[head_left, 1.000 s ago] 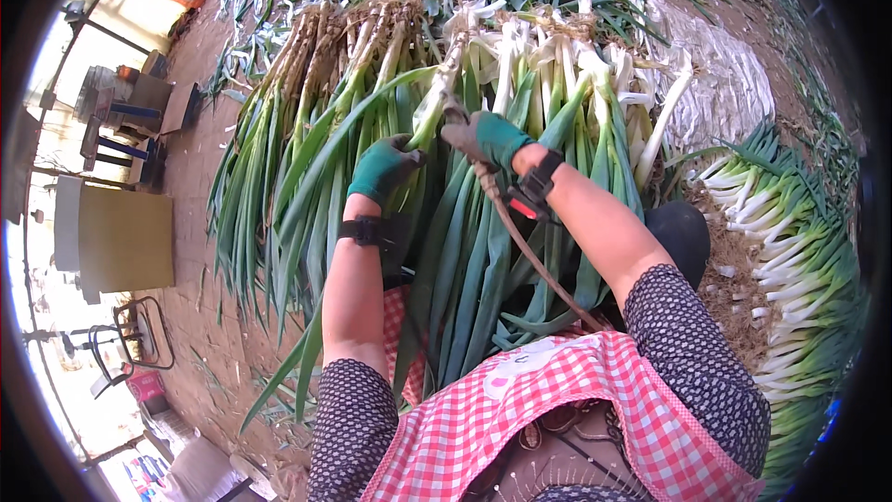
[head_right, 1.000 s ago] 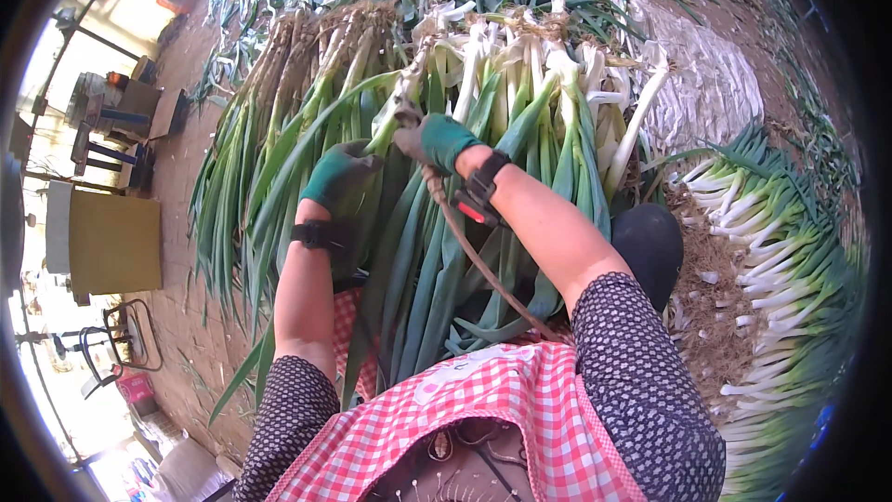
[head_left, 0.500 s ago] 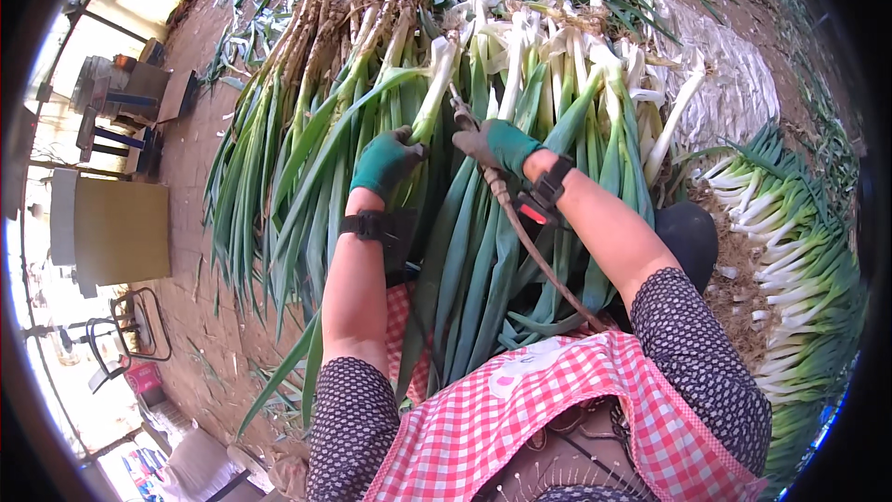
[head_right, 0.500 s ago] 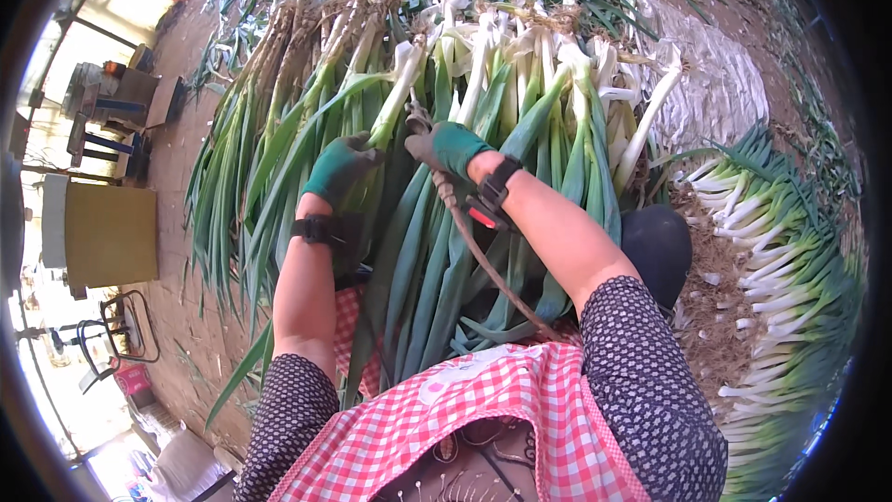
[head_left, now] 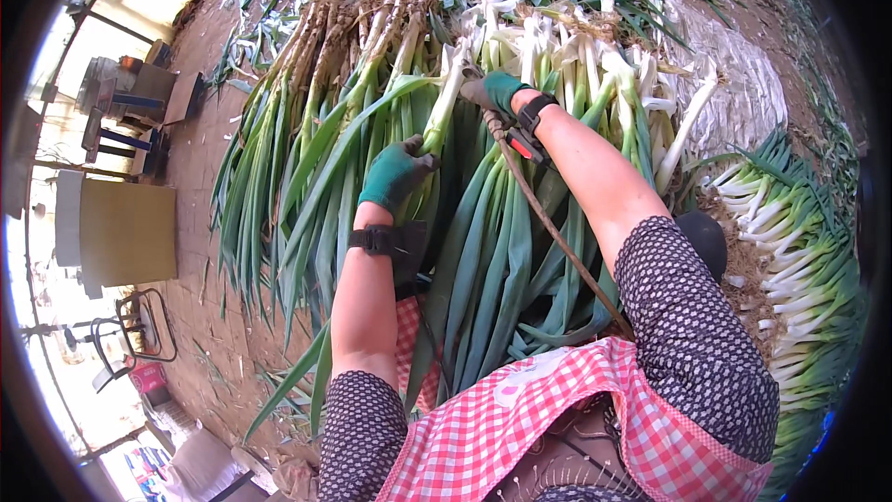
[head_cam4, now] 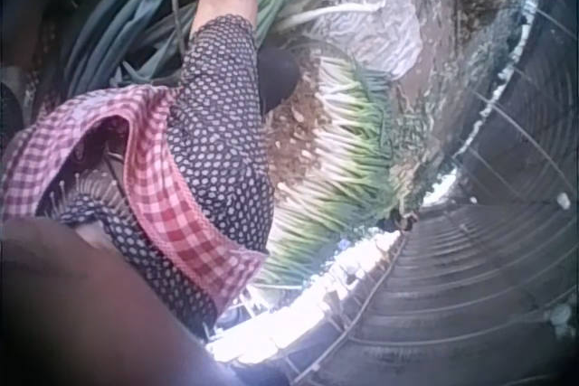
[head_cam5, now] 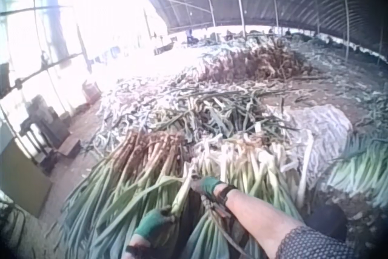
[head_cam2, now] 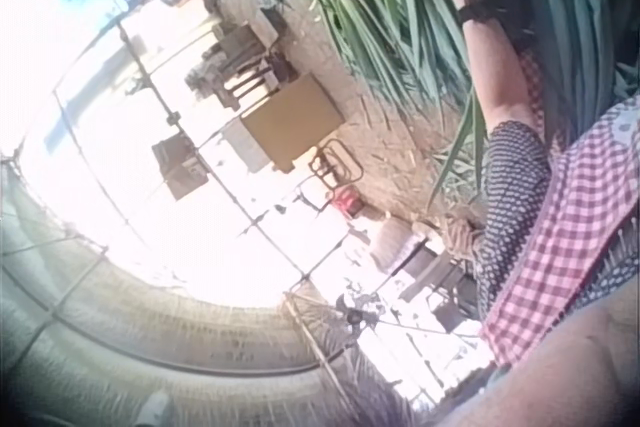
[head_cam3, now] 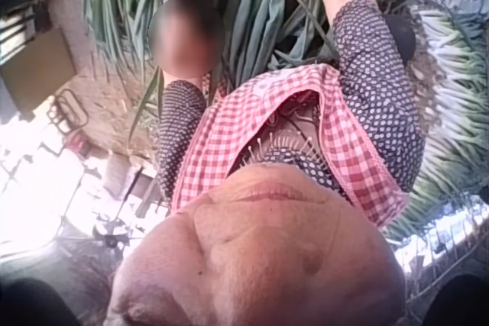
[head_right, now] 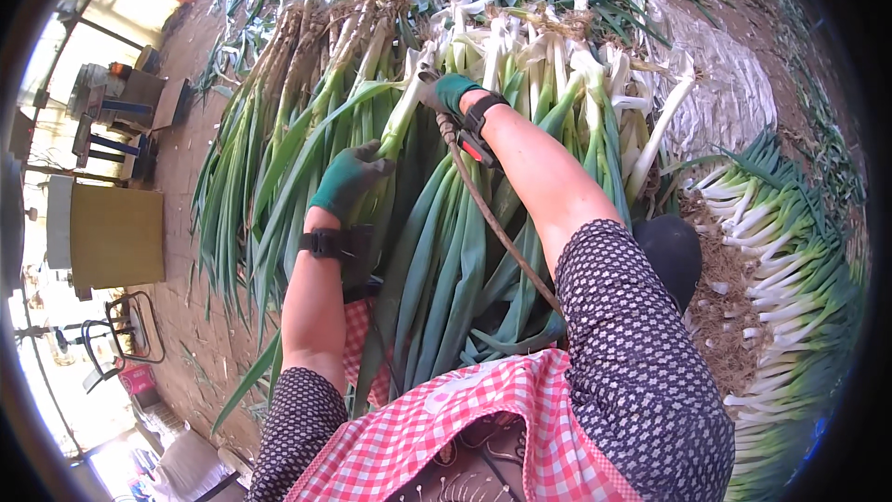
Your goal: The person trims the green tops and removes outer layers from leeks using a handheld tool, then moves the processed items between piles.
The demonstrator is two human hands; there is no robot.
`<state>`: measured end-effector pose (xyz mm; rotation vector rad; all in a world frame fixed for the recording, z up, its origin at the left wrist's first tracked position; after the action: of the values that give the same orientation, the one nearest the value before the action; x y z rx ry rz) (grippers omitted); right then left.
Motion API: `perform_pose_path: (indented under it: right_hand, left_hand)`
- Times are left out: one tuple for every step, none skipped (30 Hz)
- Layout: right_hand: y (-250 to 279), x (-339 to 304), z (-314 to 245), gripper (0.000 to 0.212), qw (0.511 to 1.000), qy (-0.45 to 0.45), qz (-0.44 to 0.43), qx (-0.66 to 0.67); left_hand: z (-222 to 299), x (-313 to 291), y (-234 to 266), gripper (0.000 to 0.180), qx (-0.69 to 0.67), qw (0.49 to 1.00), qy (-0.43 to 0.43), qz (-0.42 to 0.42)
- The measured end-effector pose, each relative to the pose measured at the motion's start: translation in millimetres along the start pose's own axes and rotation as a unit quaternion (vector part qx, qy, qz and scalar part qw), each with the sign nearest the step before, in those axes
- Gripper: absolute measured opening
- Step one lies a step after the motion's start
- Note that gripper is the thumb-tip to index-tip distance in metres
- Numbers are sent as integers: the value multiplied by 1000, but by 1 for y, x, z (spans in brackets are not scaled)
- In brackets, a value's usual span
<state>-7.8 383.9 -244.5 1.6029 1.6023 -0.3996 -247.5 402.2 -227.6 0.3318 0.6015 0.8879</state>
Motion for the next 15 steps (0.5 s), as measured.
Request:
perform_pose_path:
  right_hand:
    - [3, -2, 7, 48, 1000, -6, -10, 16]
    - [-8, -8, 12, 49, 999, -8, -34, 40]
    - [-19, -17, 19, 49, 996, -12, -56, 64]
    - [-35, -40, 11, 49, 996, 13, -37, 80]
    - [-44, -62, 13, 51, 996, -16, -51, 68]
    - [-49, -76, 21, 54, 994, -2, -78, 72]
    - [-51, -84, 32, 56, 992, 4, -122, -17]
    - [-51, -88, 49, 55, 991, 19, -128, -17]
    - [-52, -92, 64, 54, 990, 34, -136, -17]
    - [-63, -116, 58, 53, 987, 75, -144, -12]
    - [-61, -134, 57, 51, 984, 112, -141, -2]
    - [-59, -141, 68, 52, 980, 115, -163, 0]
    - [-47, -149, 75, 51, 982, 112, -148, 20]
    - [-37, -158, 80, 51, 984, 109, -136, 39]
    - [-26, -166, 85, 50, 985, 106, -125, 58]
  left_hand:
    - [3, 2, -3, 69, -7, 1000, -2, -3]
    - [3, -1, -2, 68, -16, 1000, 2, 0]
    - [5, -3, -2, 68, -26, 1000, 5, 1]
    - [-8, -12, 7, 67, -74, 997, 26, -2]
    - [-15, -15, 11, 65, -123, 992, 38, -12]
    - [-14, -15, 10, 64, -170, 984, 46, -26]
    - [-3, -15, 7, 63, -210, 976, 39, -39]
    - [10, -16, 3, 61, -250, 966, 33, -53]
    - [24, -17, -1, 60, -289, 955, 27, -68]
    - [15, -23, 11, 56, -295, 953, 40, -55]
    - [22, -24, 13, 55, -286, 956, 29, -61]
    - [30, -26, 15, 54, -277, 958, 19, -67]
    - [41, -27, 17, 53, -267, 961, 7, -75]
    - [51, -32, 23, 53, -247, 967, 1, -67]
    - [69, -34, 28, 53, -213, 974, -42, -59]
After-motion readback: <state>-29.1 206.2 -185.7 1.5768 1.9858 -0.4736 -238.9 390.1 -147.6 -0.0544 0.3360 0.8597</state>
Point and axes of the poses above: each hand's wrist, its own x-axis towards the middle knuckle, its own y-axis out of the back of the hand, z = x × y, the point moved 8 cm from there along x, towards the middle knuckle, and after that the axes turned 10 degrees about -x, right-handed, at the moved point
